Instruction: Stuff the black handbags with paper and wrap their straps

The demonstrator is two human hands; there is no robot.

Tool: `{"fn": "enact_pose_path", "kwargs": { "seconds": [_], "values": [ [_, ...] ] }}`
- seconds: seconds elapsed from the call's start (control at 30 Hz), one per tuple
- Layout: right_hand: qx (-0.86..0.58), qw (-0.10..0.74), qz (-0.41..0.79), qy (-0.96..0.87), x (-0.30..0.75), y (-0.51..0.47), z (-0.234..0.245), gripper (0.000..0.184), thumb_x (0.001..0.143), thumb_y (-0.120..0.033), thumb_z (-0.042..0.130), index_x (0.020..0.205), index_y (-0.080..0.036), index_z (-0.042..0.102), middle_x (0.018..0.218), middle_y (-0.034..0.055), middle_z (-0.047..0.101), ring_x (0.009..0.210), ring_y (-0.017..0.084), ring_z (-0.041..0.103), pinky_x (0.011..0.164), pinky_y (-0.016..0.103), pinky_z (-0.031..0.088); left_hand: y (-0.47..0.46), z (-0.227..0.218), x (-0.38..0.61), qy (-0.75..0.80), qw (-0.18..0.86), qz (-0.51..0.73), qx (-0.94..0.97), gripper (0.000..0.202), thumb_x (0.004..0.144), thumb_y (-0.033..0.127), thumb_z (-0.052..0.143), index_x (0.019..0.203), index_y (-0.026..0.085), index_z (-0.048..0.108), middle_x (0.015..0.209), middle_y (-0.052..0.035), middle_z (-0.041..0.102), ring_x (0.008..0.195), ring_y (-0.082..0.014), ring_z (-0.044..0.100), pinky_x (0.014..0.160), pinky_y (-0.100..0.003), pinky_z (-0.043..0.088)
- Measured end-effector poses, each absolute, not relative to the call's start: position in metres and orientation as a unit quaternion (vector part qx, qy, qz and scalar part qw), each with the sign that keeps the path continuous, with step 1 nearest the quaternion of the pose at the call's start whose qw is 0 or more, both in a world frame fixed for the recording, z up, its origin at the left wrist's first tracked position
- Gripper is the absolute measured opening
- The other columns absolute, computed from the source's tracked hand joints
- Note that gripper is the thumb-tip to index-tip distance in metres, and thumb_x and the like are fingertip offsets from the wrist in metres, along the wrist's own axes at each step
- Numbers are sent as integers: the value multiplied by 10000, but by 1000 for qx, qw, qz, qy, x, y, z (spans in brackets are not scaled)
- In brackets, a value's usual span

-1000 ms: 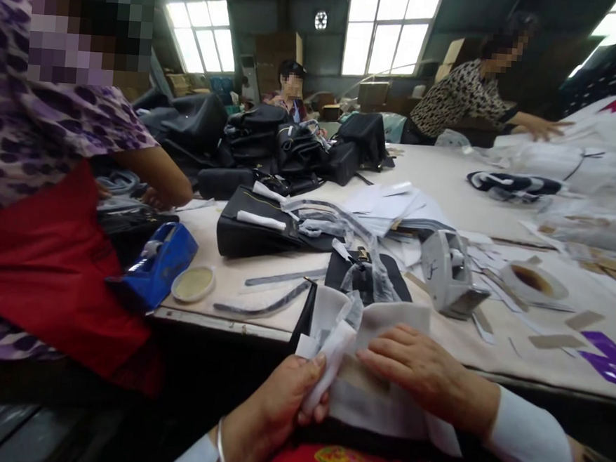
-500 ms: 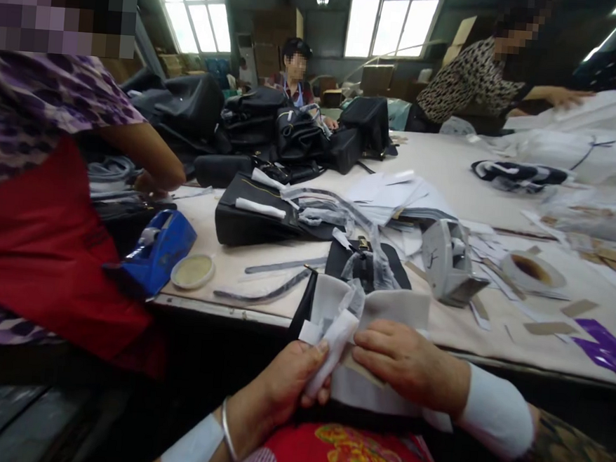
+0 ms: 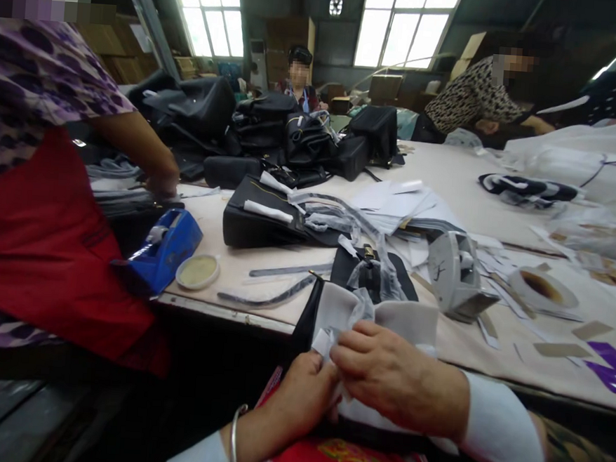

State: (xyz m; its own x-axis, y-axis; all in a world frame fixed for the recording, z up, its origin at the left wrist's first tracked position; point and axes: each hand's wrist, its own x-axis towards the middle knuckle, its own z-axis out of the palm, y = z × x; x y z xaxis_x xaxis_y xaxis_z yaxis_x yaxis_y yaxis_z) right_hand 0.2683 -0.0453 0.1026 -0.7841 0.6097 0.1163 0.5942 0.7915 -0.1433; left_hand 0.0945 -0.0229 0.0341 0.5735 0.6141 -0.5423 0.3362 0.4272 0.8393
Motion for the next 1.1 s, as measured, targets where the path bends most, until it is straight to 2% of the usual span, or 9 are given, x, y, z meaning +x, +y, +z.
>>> {"fn": "enact_pose_path", "kwargs": {
  "seconds": [0.1, 0.17, 0.33, 0.43, 0.6, 0.67, 0.77, 0.87, 1.1],
  "values": [
    [-368, 108, 129, -914, 266, -29, 100, 144, 879, -210, 670, 741, -189, 705, 1347, 80, 595, 1202, 301, 517, 947, 494, 419, -22, 34, 94, 448, 716, 90, 527, 517, 810, 683, 535, 611, 213, 453, 462, 45, 459, 387, -96, 433, 406, -228, 314],
    [-406, 121, 206, -882, 269, -20, 95, 124, 862, -185, 690, 747, -187, 736, 1447, 89, 529, 1269, 307, 508, 1014, 522, 397, -22, 38, 91, 437, 716, 74, 538, 495, 826, 666, 524, 641, 212, 454, 497, 38, 486, 416, -105, 464, 425, -234, 340],
    [-409, 158, 386, -812, 274, -12, 84, 152, 868, -125, 680, 739, -162, 751, 906, 39, 700, 835, 142, 643, 812, 289, 501, -19, 50, 79, 381, 714, 50, 585, 315, 877, 446, 487, 746, 169, 562, 579, 10, 569, 501, -116, 522, 492, -228, 394],
    [-427, 209, 375, -796, 268, -15, 77, 95, 837, -98, 710, 796, -163, 767, 818, 23, 680, 807, 141, 617, 774, 265, 485, -19, 50, 78, 381, 700, 45, 602, 158, 790, 316, 594, 811, 159, 599, 628, 17, 594, 536, -115, 538, 502, -215, 402],
    [-447, 238, 309, -805, 265, -25, 70, 122, 881, -162, 677, 782, -169, 750, 755, 34, 679, 794, 164, 607, 777, 303, 482, -25, 43, 87, 421, 680, 81, 594, 352, 878, 501, 530, 800, 164, 590, 557, 29, 545, 445, -104, 489, 441, -216, 353],
    [-434, 228, 333, -805, 274, -26, 76, 121, 923, -223, 636, 937, -174, 745, 874, 51, 714, 867, 172, 638, 829, 312, 501, -26, 40, 89, 412, 707, 82, 568, 439, 874, 595, 513, 794, 168, 580, 530, 42, 509, 413, -95, 447, 419, -215, 324],
    [-425, 180, 339, -820, 295, -24, 91, 485, 877, -337, 705, 1323, -186, 588, 1283, 118, 656, 1175, 230, 601, 1018, 390, 460, -28, 37, 88, 409, 719, 91, 555, 563, 821, 725, 519, 757, 168, 576, 526, 39, 501, 409, -87, 424, 413, -215, 295],
    [-401, 83, 240, -880, 308, -16, 102, 731, 735, -324, 826, 1395, -225, 527, 1468, 140, 521, 1387, 348, 413, 1104, 540, 334, -27, 35, 85, 406, 713, 88, 565, 657, 760, 817, 508, 700, 165, 565, 532, 19, 520, 408, -84, 426, 414, -220, 280],
    [-344, 73, 185, -918, 303, -7, 83, 327, 821, -239, 668, 1148, -247, 662, 1256, 69, 670, 1296, 290, 489, 1013, 489, 312, -24, 32, 80, 369, 728, 41, 576, 717, 708, 891, 475, 681, 175, 522, 575, -1, 542, 432, -88, 446, 425, -214, 296]
  ]
}}
